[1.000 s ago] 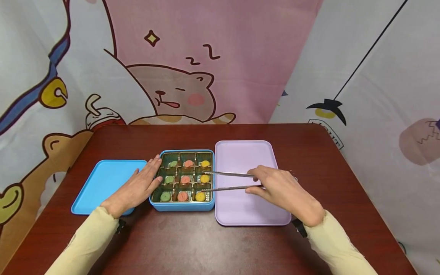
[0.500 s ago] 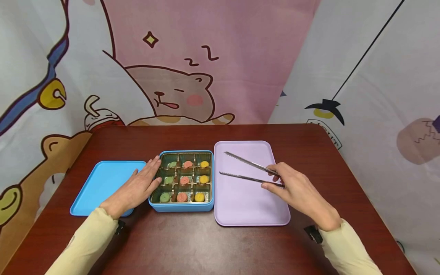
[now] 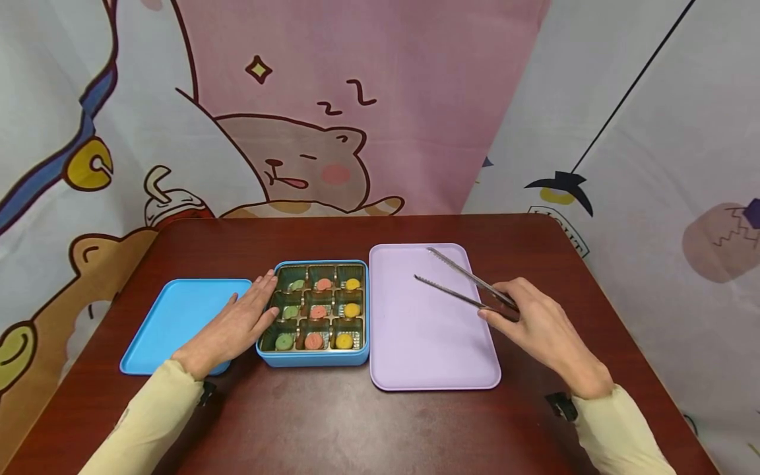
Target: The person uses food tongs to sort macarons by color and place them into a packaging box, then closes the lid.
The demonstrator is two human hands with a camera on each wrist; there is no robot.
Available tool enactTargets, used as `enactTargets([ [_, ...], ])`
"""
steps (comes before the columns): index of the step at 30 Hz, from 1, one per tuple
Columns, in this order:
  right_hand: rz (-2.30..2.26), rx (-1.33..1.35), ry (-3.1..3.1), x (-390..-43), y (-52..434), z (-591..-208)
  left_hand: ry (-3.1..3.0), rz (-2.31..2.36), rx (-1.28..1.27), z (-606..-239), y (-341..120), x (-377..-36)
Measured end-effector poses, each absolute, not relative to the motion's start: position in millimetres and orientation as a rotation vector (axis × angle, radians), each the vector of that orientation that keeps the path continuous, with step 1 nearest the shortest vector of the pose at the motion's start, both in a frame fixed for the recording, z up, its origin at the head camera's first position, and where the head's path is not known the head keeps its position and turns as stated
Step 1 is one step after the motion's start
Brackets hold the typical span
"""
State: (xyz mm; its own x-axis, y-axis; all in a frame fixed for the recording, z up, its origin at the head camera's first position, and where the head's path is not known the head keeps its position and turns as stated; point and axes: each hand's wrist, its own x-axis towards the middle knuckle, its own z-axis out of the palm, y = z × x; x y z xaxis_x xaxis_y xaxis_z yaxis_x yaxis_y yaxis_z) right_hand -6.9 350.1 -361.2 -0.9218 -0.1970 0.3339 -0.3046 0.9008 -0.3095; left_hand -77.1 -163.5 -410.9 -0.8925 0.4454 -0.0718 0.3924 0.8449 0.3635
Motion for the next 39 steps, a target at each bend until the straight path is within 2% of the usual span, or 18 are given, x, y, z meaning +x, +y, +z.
enactTargets([
  [19, 0.495, 0.076, -2.927, -7.6, 402.9, -378.7, 2.862, 0.513, 0.643, -411.1, -163.8, -76.6],
  [39, 0.363, 0.054, -3.157, -11.3, 452.1, -393.1, 2.856, 0.511, 0.648, -411.5, -163.7, -77.4],
])
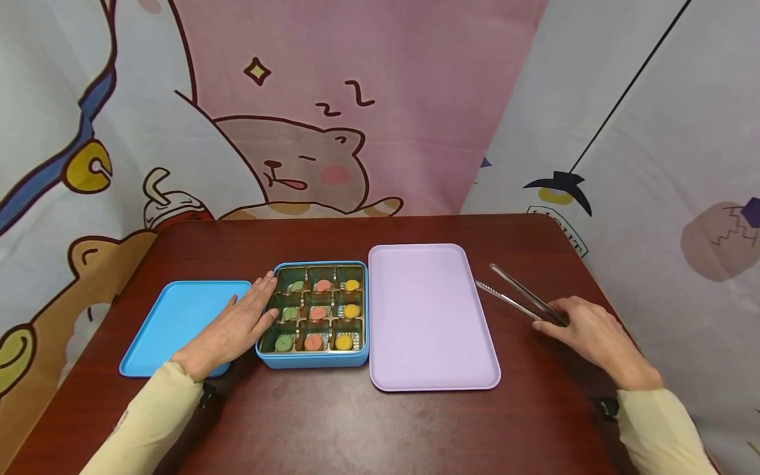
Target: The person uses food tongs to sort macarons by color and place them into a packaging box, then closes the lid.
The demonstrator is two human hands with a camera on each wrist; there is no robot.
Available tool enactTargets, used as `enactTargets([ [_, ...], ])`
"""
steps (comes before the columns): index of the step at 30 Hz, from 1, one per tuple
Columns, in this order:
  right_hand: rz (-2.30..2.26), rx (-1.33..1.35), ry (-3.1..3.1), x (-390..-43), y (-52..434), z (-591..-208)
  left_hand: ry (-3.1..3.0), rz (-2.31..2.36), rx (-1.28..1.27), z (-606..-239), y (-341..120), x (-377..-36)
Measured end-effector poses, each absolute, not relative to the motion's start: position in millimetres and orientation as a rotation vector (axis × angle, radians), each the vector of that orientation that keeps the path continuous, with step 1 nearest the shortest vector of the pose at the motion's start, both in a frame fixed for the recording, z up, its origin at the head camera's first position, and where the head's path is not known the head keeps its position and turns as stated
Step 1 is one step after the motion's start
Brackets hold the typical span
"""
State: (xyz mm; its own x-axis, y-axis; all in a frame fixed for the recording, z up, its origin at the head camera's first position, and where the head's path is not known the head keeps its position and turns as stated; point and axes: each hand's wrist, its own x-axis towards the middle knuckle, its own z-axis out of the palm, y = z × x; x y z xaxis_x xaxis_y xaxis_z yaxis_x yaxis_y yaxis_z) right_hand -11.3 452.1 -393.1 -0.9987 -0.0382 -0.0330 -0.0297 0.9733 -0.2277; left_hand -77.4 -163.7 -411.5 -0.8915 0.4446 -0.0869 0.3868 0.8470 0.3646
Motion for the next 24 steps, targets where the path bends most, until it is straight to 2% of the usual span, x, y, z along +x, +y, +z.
enactTargets([
  [24, -0.308, -0.05, 2.987, -10.4, 473.0, -402.5, 2.842, 0.524, 0.63, -411.5, -162.9, -77.8],
])
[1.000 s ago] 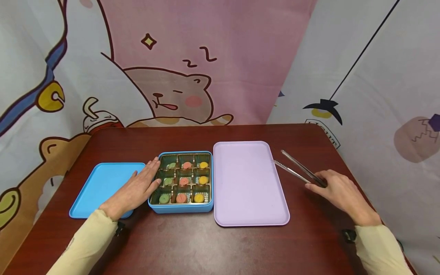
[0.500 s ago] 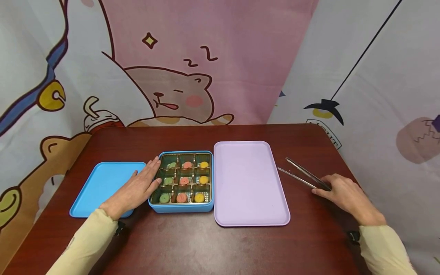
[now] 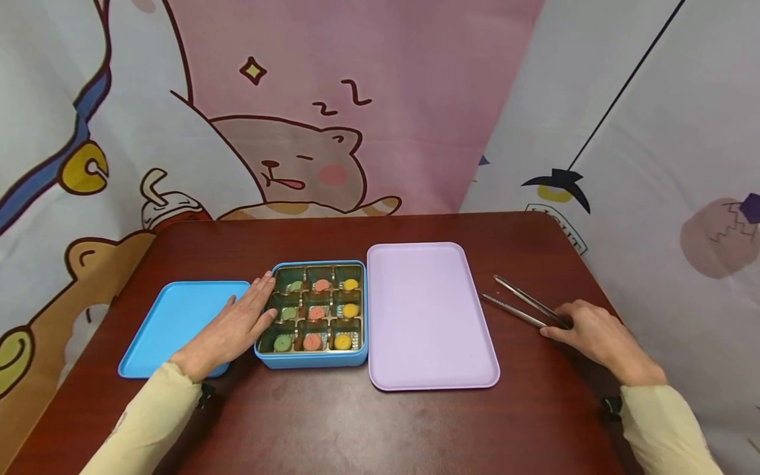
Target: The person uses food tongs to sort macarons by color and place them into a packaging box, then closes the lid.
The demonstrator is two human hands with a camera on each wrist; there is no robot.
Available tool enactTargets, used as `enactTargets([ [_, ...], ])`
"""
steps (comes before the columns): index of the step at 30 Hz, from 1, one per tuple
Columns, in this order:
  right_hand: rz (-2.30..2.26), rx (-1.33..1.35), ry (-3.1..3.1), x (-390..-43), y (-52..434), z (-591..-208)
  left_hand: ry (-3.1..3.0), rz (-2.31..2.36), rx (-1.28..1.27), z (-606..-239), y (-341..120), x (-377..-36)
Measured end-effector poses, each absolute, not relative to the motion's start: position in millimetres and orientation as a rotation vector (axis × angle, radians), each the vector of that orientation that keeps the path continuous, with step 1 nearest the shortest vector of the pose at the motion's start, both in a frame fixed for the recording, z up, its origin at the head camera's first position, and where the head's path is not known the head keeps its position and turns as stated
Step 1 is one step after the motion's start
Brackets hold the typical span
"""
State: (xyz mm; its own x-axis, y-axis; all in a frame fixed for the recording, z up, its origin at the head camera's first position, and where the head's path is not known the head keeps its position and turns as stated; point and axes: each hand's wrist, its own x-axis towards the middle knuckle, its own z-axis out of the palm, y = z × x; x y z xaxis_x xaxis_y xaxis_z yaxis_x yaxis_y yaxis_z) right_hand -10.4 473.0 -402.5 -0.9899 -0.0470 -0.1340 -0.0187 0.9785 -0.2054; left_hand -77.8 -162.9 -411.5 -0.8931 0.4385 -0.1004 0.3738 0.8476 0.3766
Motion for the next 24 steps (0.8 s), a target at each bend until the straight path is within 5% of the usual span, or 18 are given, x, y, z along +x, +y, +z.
enactTargets([
  [13, -0.31, 0.018, 2.995, -4.7, 450.8, -396.2, 2.835, 0.559, 0.636, -409.2, -164.6, -75.0],
  [24, -0.502, -0.388, 3.268, -1.7, 354.9, -374.9, 2.878, 0.572, 0.696, -394.2, -167.3, -66.4],
])
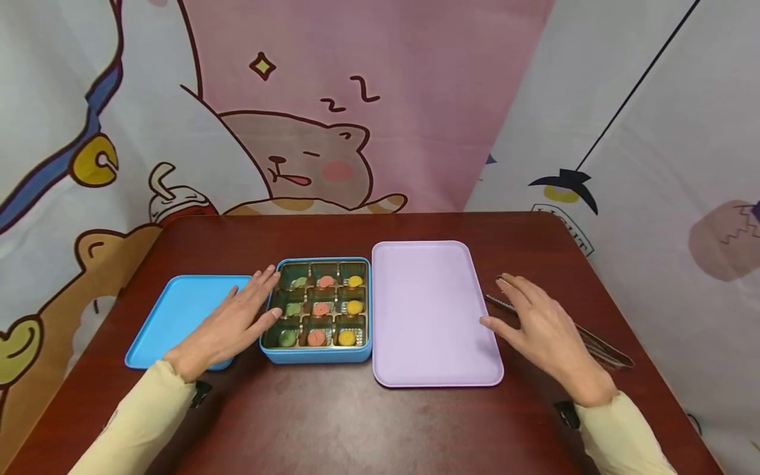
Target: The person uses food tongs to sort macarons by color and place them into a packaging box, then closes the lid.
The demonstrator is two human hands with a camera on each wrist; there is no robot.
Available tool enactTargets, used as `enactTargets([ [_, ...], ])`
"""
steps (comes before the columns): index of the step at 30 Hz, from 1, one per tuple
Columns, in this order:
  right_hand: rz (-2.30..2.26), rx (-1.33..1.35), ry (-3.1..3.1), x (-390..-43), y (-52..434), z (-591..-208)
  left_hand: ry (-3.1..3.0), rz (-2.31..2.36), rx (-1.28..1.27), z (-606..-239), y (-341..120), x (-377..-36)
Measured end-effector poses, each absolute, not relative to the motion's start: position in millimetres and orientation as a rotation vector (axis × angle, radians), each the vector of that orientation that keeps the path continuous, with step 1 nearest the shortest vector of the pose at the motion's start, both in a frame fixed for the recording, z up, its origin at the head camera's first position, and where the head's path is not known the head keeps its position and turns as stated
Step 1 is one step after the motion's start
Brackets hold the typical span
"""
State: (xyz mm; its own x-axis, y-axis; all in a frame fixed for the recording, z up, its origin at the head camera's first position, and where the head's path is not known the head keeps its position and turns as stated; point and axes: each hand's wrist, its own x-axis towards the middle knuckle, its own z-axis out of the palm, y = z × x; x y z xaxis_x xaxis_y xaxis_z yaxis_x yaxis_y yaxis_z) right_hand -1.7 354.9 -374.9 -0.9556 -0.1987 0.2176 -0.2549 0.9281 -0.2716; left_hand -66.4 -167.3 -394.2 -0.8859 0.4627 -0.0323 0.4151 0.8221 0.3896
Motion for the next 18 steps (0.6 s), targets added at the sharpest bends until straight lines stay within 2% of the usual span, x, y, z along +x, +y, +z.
enactTargets([
  [12, 0.485, 0.753, -2.809, -11.4, 272.7, -385.8, 3.168, 0.474, 0.937, -387.6, -204.8, -62.8],
  [18, 0.445, 0.887, -2.853, -16.0, 239.8, -386.6, 3.197, 0.437, 0.873, -388.8, -233.2, -59.9],
])
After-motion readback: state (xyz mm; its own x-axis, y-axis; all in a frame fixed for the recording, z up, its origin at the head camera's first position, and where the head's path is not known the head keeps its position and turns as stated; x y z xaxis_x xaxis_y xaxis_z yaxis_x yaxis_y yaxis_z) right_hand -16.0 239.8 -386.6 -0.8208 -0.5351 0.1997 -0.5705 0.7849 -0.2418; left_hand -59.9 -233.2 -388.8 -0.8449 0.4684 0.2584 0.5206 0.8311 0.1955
